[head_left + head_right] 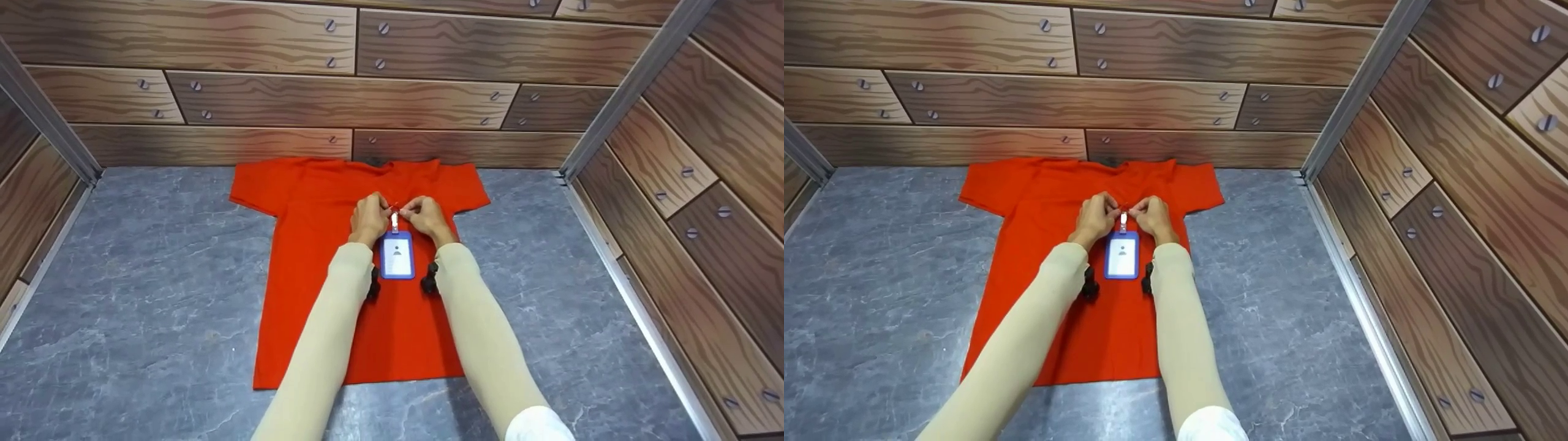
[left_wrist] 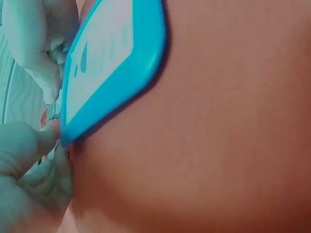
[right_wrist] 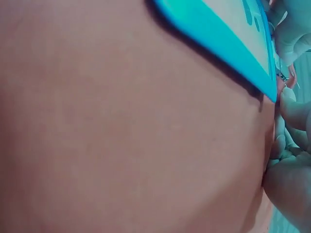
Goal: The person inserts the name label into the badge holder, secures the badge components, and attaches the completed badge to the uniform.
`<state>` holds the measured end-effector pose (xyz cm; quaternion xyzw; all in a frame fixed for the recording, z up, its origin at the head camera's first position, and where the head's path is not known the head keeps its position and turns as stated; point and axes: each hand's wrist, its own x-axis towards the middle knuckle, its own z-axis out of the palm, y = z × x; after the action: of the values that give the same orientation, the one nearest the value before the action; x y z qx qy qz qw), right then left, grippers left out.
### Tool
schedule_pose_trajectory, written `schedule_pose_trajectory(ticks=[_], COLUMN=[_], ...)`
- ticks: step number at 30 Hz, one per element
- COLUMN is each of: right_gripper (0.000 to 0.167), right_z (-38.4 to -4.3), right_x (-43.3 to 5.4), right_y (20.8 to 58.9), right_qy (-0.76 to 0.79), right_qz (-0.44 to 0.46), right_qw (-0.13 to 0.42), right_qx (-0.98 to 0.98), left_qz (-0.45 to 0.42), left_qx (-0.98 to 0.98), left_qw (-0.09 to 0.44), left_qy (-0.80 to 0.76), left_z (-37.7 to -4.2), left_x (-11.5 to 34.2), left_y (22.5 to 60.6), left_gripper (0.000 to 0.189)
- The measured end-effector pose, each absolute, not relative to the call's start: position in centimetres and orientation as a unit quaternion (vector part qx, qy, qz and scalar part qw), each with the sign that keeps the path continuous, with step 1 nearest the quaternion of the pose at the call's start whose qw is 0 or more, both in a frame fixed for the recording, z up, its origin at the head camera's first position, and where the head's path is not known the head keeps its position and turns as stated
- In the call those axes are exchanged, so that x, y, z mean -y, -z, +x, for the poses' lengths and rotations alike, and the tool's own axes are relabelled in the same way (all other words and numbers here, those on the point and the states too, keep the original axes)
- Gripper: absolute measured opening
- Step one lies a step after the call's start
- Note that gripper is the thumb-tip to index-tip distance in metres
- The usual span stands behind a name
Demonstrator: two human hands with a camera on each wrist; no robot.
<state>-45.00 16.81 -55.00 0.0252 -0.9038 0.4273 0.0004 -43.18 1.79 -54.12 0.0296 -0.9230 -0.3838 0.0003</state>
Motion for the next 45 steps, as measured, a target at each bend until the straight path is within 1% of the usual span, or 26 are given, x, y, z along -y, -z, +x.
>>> schedule_pose_trajectory(ticks=[3, 6, 13, 22, 26, 34, 39, 45], right_gripper=[0.012, 0.012, 0.013, 0.013, 0.013, 0.016, 0.017, 0.014], right_z=[-45.1, -45.1, -45.0, -44.8, -44.9, -45.0, -45.0, -44.9], right_x=[-16.9, -16.9, -17.0, -16.8, -16.8, -16.6, -16.4, -16.2], right_y=[55.0, 55.1, 55.3, 55.2, 55.4, 55.3, 55.2, 55.3], right_qy=[-0.434, -0.440, -0.455, -0.478, -0.479, -0.469, -0.464, -0.453], right_qz=[0.028, 0.033, 0.048, 0.039, 0.034, 0.011, 0.002, 0.003], right_qw=[-0.002, -0.001, 0.005, 0.014, 0.021, 0.012, 0.004, 0.017], right_qx=[0.901, 0.897, 0.889, 0.877, 0.877, 0.883, 0.886, 0.891], left_qz=[0.002, -0.026, -0.044, -0.025, -0.030, -0.044, -0.049, -0.052], left_qx=[0.930, 0.936, 0.925, 0.911, 0.905, 0.907, 0.912, 0.921], left_qw=[0.006, 0.012, 0.025, 0.053, 0.063, 0.070, 0.067, 0.066], left_qy=[0.367, 0.352, 0.377, 0.409, 0.420, 0.412, 0.401, 0.380], left_z=[-43.2, -43.2, -43.2, -43.3, -43.4, -43.5, -43.6, -43.7], left_x=[-1.9, -1.9, -1.5, -1.4, -1.5, -1.5, -1.5, -1.7], left_y=[54.2, 54.3, 54.6, 55.2, 55.3, 55.1, 54.9, 54.8], left_gripper=[0.025, 0.031, 0.026, 0.022, 0.021, 0.019, 0.021, 0.030])
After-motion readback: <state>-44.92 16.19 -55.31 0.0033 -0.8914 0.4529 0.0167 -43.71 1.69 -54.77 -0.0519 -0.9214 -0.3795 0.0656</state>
